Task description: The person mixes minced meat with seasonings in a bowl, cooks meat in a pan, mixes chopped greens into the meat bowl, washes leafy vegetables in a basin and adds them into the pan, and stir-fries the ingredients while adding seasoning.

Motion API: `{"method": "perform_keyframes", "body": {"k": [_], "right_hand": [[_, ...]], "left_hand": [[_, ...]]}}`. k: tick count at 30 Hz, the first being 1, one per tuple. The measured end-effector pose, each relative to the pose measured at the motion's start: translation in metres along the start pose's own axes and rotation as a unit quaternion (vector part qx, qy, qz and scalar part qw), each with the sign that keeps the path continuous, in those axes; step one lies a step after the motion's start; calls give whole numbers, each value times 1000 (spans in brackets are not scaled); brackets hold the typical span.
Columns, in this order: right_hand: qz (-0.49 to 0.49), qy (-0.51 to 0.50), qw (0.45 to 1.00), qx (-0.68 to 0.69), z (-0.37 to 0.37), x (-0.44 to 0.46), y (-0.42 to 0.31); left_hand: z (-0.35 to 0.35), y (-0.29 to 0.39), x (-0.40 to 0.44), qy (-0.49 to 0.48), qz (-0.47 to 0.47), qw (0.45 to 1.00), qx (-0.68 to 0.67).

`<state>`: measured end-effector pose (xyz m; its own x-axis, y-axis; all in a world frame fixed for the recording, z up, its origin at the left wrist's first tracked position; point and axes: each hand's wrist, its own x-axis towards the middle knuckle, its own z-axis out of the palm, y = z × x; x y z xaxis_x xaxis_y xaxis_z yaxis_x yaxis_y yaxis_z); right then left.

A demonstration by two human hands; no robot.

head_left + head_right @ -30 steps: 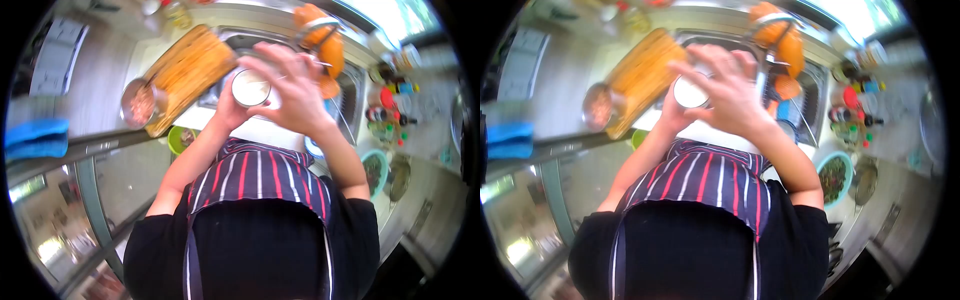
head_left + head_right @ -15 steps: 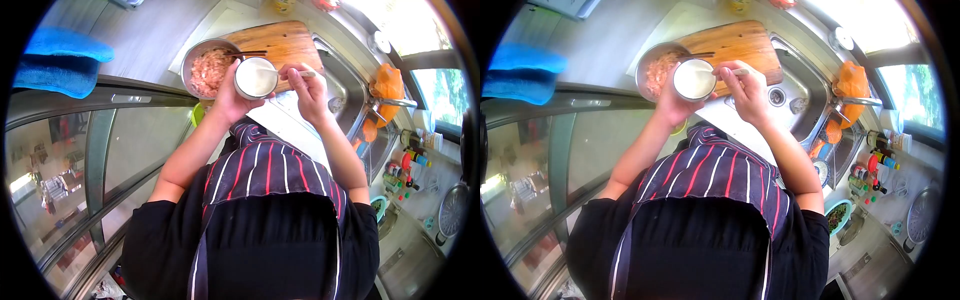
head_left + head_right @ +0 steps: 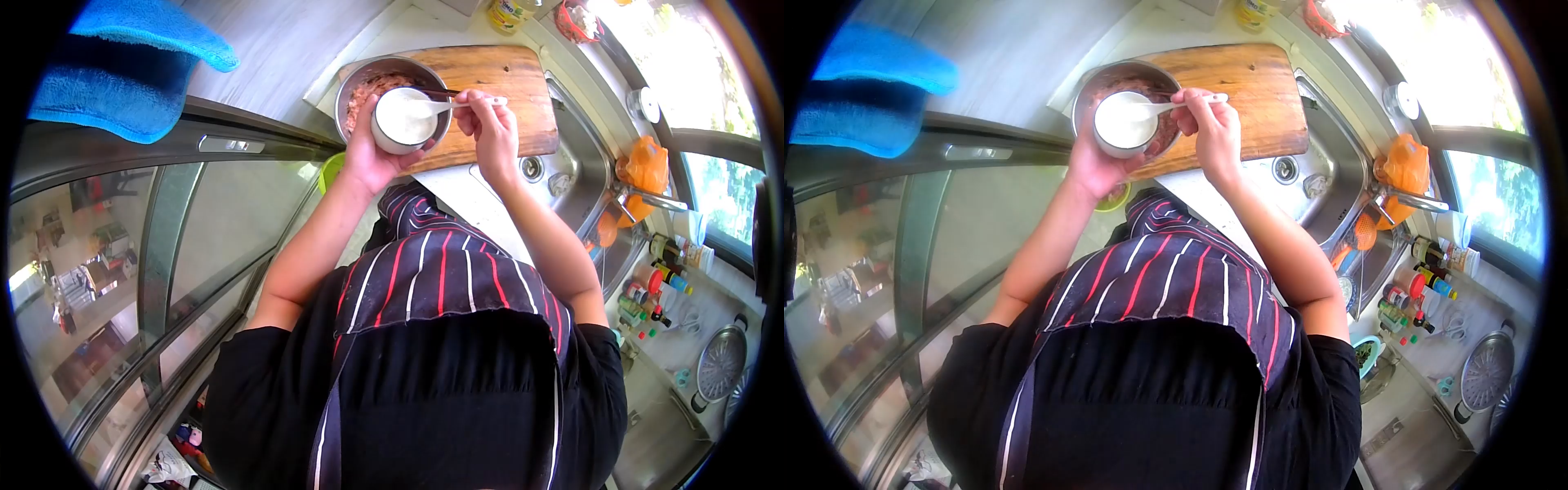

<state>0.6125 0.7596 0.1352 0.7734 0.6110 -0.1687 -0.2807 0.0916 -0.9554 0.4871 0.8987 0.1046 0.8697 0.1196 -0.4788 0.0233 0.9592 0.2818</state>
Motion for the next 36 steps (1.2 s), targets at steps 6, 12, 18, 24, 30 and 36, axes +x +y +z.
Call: {"method": "perform_keyframes", "body": {"k": [6,12,18,24,30,36], "right_hand": [[-85,1,996,-14,21,33,-22],[-126,-5,984,-125,37,42,-16],[-158,-12,964,-212,35,52,-19],[-285,2,926,-250,33,49,-21],[-281,9,931,-234,33,37,-19],[-160,61,965,-198,5,33,4]], "left_hand": [[-44,27,-8,-19,45,998,-32],[-65,58,-33,28,98,993,-58],[-77,71,-39,17,112,991,-65],[-71,69,-36,9,94,992,-79],[-63,68,-31,9,85,995,-57],[-57,48,-6,-6,98,991,-90]]}}
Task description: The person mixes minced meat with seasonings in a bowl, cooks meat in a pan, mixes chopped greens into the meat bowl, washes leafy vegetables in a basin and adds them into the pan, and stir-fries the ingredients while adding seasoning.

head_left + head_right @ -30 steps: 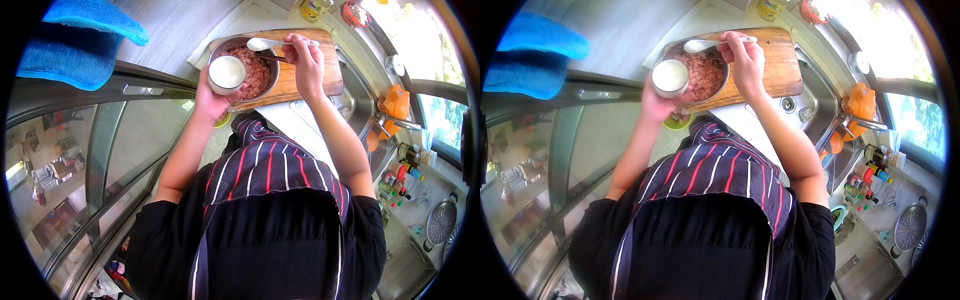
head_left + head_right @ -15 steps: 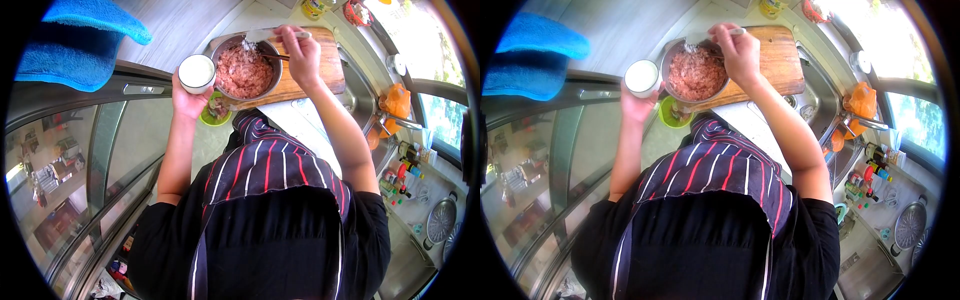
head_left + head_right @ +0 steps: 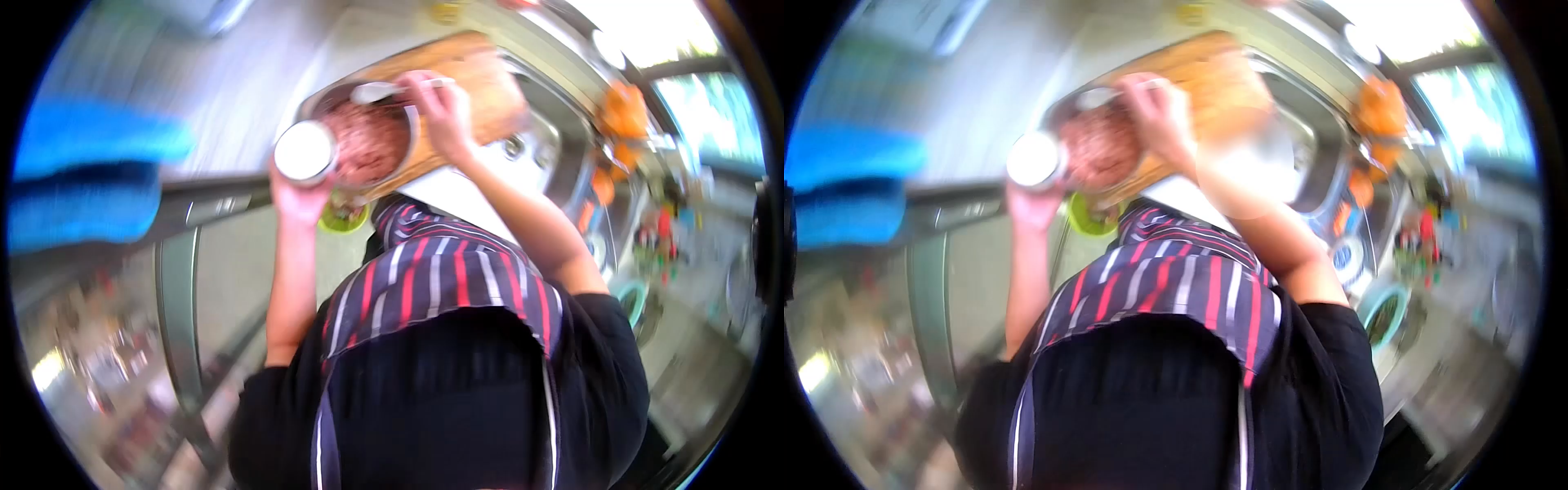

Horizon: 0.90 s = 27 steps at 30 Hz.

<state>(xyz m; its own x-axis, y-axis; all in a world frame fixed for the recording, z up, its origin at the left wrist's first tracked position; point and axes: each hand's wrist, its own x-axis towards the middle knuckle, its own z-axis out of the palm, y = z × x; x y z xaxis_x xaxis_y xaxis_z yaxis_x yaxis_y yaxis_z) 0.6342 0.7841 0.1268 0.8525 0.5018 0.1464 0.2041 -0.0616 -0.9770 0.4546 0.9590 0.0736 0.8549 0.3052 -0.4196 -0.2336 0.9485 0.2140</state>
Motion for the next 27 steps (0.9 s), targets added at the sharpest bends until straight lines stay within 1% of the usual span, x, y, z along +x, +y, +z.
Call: {"method": "perform_keyframes", "body": {"k": [1,2,3,4,5,7,9,10,11,13,14,15,16,17,18,19,20,21,22,23,25,27], "right_hand": [[-12,18,1000,18,-5,-8,-14],[-19,-13,1000,-4,-9,-16,-25],[-54,-26,998,9,-9,-24,-23],[-56,-57,997,14,-15,-31,-27],[-31,-76,996,40,-22,-41,-36],[-128,-101,986,21,-35,-51,-18],[-144,-87,986,-6,-69,-71,-24],[-93,-106,990,-12,-87,-77,-30],[-94,-95,991,-25,-105,-85,-31],[-43,-57,997,25,-154,-108,-50],[-22,-47,997,50,-179,-118,-48],[19,-30,996,82,-206,-132,-63],[-12,-4,1000,-23,-227,-148,-74],[-38,20,991,-129,-250,-161,-85],[-51,16,959,-280,-267,-173,-105],[-60,10,904,-422,-279,-185,-118],[-45,1,858,-511,-288,-195,-118],[2,-44,846,-532,-298,-202,-115],[47,-89,830,-548,-309,-209,-109],[93,-134,810,-563,-324,-216,-102],[135,-132,802,-566,-360,-235,-83],[174,-147,801,-554,-410,-256,-76]], "left_hand": [[-1,-2,-2,-67,-61,996,-11],[16,-11,-3,-14,-53,998,36],[30,-19,-5,30,-59,995,72],[30,-24,3,15,-106,993,52],[29,-32,7,12,-144,989,31],[55,-52,1,-65,-252,963,63],[80,-87,3,15,-198,965,172],[81,-98,9,7,-210,962,177],[72,-105,24,-31,-253,949,185],[76,-139,39,-43,-318,926,200],[120,-170,13,-121,-330,906,235],[124,-188,17,-117,-379,890,223],[119,-205,22,-113,-425,873,211],[122,-225,27,-107,-470,854,195],[145,-259,11,-34,-421,886,192],[127,-278,26,-194,-508,829,128],[142,-307,10,-144,-495,836,187],[157,-337,-4,-95,-477,838,248],[159,-360,-3,-112,-534,800,249],[164,-391,-12,-82,-530,800,269],[163,-448,-18,-138,-600,752,235],[162,-508,-30,-128,-617,736,249]]}}
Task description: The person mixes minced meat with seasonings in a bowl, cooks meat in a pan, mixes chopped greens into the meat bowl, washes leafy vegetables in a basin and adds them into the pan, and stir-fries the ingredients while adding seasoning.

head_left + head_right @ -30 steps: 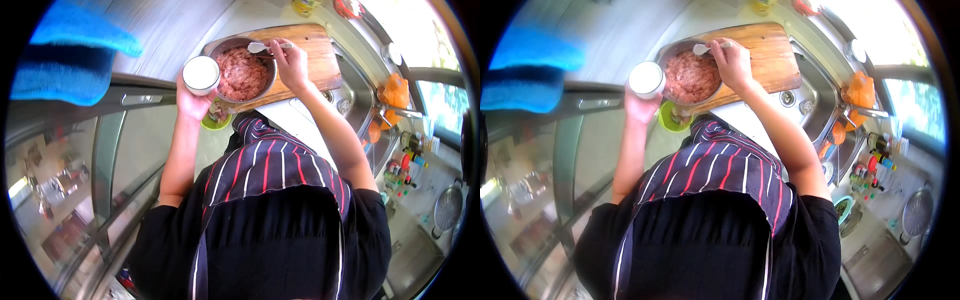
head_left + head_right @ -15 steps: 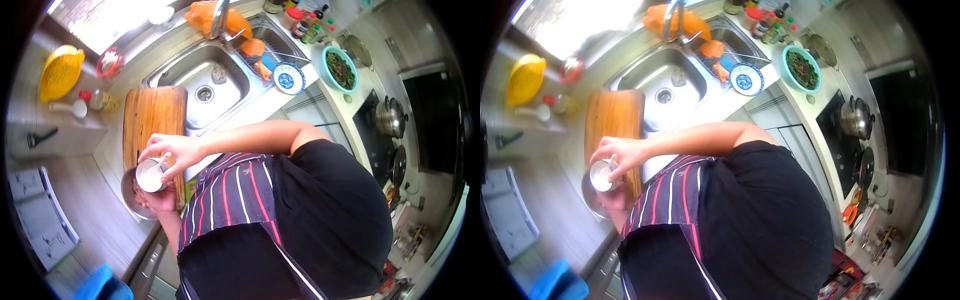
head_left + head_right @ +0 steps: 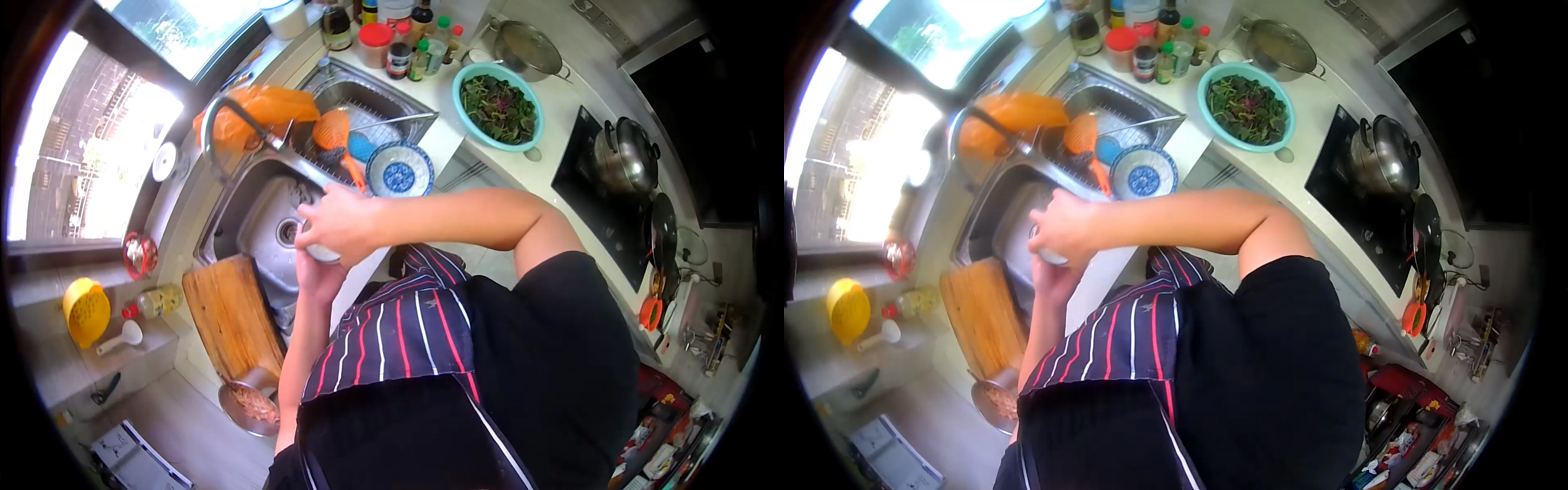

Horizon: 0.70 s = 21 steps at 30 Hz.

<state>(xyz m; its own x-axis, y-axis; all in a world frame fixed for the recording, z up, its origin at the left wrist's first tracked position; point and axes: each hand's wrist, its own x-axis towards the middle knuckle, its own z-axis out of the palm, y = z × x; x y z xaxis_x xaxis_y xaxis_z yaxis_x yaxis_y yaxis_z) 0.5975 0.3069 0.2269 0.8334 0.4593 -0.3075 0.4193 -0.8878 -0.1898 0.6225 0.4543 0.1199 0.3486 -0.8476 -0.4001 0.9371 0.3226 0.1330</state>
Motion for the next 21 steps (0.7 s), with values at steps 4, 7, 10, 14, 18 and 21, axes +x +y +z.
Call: {"method": "perform_keyframes", "body": {"k": [4,7,10,14,18,21], "right_hand": [[104,34,993,44,26,-40,113],[220,43,974,20,61,-57,204],[357,5,930,85,95,-67,298],[432,5,899,76,135,-62,355],[487,-4,865,125,161,-55,380],[518,10,849,107,187,-42,396]], "left_hand": [[12,-16,94,-25,-53,992,108],[37,-37,126,107,3,976,191],[32,-41,130,128,-12,971,201],[5,-34,94,167,-23,975,142],[-3,-26,68,232,4,964,128],[-11,-19,61,235,4,965,117]]}}
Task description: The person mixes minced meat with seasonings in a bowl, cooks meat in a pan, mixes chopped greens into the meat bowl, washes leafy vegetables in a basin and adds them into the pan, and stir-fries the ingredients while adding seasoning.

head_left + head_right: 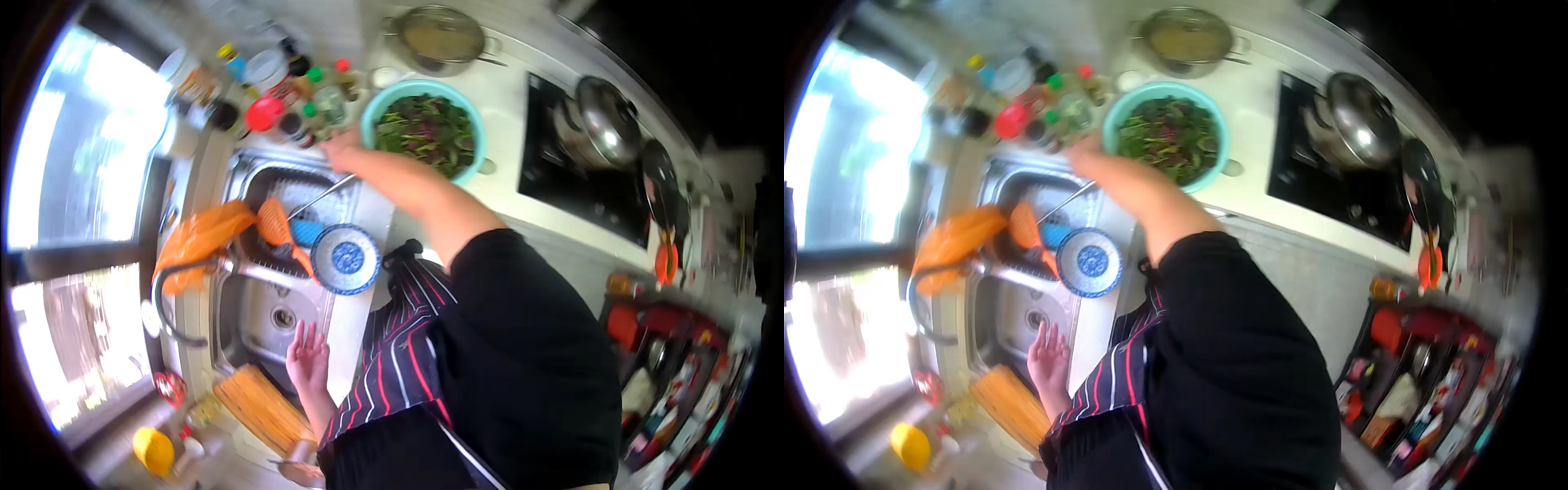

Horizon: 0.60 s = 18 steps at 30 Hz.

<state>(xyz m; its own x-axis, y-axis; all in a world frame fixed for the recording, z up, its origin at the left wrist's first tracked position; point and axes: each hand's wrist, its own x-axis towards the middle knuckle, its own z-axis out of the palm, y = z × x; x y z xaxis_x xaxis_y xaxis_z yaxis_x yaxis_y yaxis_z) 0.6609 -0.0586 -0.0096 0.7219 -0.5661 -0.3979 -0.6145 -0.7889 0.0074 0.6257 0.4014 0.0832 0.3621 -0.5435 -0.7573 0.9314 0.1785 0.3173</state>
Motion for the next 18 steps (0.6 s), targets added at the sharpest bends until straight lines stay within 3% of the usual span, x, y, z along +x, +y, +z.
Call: {"method": "perform_keyframes", "body": {"k": [6,8,11,13,15,18], "right_hand": [[3,89,996,-13,-21,-22,4],[-67,356,928,94,-32,-75,7],[-110,403,867,272,-68,-197,33],[-68,421,831,358,-65,-272,66],[10,401,830,388,-55,-348,113],[171,454,758,437,-2,-453,197]], "left_hand": [[18,4,4,-42,-6,996,78],[32,3,3,-53,3,987,148],[49,-5,18,-102,1,963,249],[59,-18,27,-114,-1,950,292],[71,-33,36,-112,0,942,316],[99,-75,36,-143,34,916,373]]}}
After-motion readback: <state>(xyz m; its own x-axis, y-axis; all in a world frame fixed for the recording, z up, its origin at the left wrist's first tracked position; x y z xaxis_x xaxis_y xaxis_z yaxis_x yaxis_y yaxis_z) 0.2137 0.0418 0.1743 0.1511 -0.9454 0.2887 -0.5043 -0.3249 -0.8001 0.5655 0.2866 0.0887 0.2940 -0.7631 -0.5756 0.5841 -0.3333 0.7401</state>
